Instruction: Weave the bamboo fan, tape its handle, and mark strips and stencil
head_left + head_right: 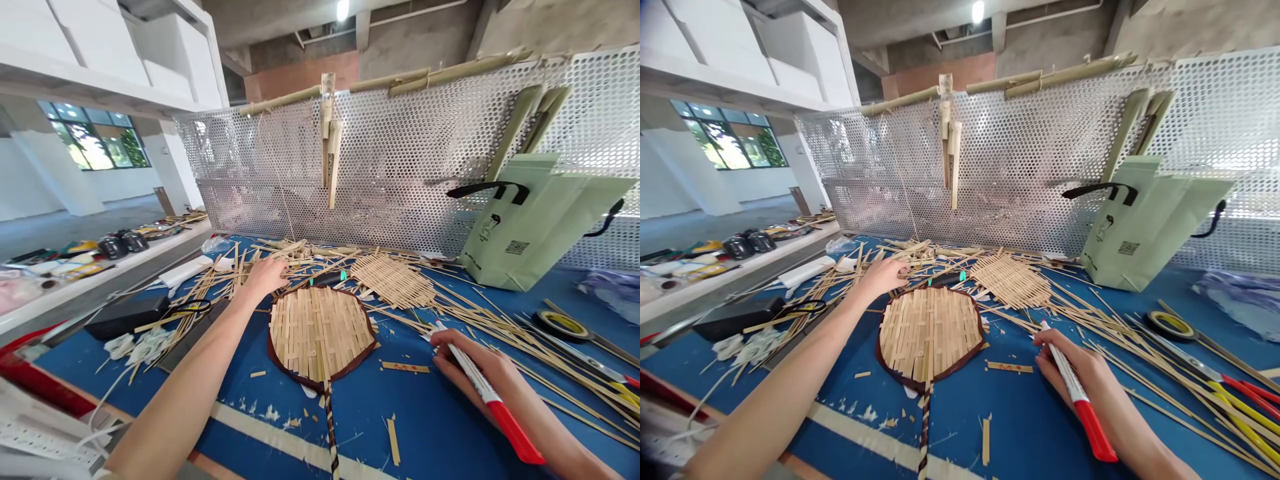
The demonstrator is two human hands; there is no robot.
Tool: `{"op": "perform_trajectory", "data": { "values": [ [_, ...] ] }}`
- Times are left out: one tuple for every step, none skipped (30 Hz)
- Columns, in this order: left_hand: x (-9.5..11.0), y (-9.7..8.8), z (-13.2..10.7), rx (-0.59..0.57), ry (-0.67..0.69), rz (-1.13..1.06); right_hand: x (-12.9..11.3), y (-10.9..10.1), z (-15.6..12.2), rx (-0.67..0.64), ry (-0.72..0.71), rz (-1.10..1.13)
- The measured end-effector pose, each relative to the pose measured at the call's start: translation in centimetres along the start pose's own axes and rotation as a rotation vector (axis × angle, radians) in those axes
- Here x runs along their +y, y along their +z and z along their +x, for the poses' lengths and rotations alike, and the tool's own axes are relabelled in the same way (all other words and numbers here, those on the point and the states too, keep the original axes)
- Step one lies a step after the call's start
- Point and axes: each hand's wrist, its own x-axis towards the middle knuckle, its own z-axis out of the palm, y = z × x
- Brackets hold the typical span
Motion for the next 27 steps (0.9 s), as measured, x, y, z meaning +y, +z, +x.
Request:
{"op": "perform_trajectory", "data": {
  "values": [
    [0.2,0.1,0.1,-0.005,-0.002,0.016,-0.1,-0.1,0.0,-0.008,0.002,0.009],
    [0.3,0.3,0.3,-0.006,-0.003,0.027,-0.1,-0.1,0.0,-0.012,0.004,0.017],
    [0.5,0.4,0.5,-0.003,-0.003,0.033,-0.2,-0.2,0.1,-0.010,0.006,0.022],
    [0.7,0.6,0.7,0.003,-0.003,0.035,-0.3,-0.2,0.1,-0.003,0.006,0.026],
    [0.8,0.7,0.8,0.013,-0.005,0.034,-0.3,-0.2,0.1,0.006,0.005,0.027],
    [0.9,0.8,0.9,0.028,-0.010,0.027,-0.4,-0.2,0.1,0.015,0.002,0.026],
    [1.0,0.8,1.0,0.047,-0.015,0.016,-0.4,-0.1,0.2,0.022,-0.001,0.023],
    [1.1,0.7,1.1,0.070,-0.022,0.001,-0.4,-0.1,0.2,0.027,-0.002,0.019],
    [1.2,0.5,1.1,0.098,-0.028,-0.019,-0.3,0.0,0.2,0.030,-0.001,0.018],
    [1.3,0.1,1.1,0.129,-0.033,-0.045,-0.2,0.1,0.1,0.030,0.001,0.020],
    [1.4,-0.4,1.0,0.163,-0.036,-0.076,-0.1,0.1,0.1,0.028,0.008,0.026],
    [1.6,-1.0,0.9,0.196,-0.035,-0.115,0.0,0.1,0.1,0.025,0.016,0.038],
    [1.9,-1.7,0.8,0.227,-0.030,-0.160,0.1,0.1,0.1,0.022,0.028,0.054],
    [2.2,-2.5,0.6,0.250,-0.019,-0.212,0.1,-0.1,0.1,0.024,0.043,0.070],
    [2.6,-3.2,0.4,0.261,0.003,-0.270,0.0,-0.3,0.3,0.031,0.062,0.086],
    [3.0,-3.9,0.2,0.263,0.029,-0.331,-0.1,-0.6,0.6,0.041,0.074,0.104],
    [3.4,-4.5,0.0,0.256,0.064,-0.391,-0.4,-0.9,1.1,0.056,0.079,0.124],
    [3.8,-5.0,-0.2,0.241,0.102,-0.449,-0.8,-1.2,1.7,0.059,0.075,0.148],
    [4.2,-5.4,-0.4,0.220,0.141,-0.503,-1.3,-1.4,2.6,0.051,0.057,0.179],
    [4.6,-5.7,-0.6,0.195,0.179,-0.553,-1.9,-1.6,3.7,0.043,0.042,0.213],
    [4.9,-5.9,-0.8,0.167,0.214,-0.597,-2.6,-1.5,4.9,-0.024,0.029,0.261],
    [5.1,-6.0,-1.0,0.137,0.247,-0.637,-3.3,-1.3,6.3,-0.043,0.029,0.313],
    [5.4,-6.0,-1.1,0.107,0.277,-0.671,-4.0,-0.8,7.7,-0.043,0.024,0.362],
    [5.5,-6.0,-1.2,0.079,0.303,-0.699,-4.7,0.0,9.1,-0.053,0.008,0.410],
    [5.6,-5.9,-1.3,0.053,0.323,-0.721,-5.5,0.8,10.5,-0.056,-0.023,0.446],
    [5.7,-5.7,-1.3,0.033,0.336,-0.735,-6.2,1.9,11.8,-0.039,-0.047,0.472],
    [5.8,-5.6,-1.2,0.017,0.341,-0.740,-7.0,2.9,12.9,-0.057,-0.062,0.506]
  ]
}}
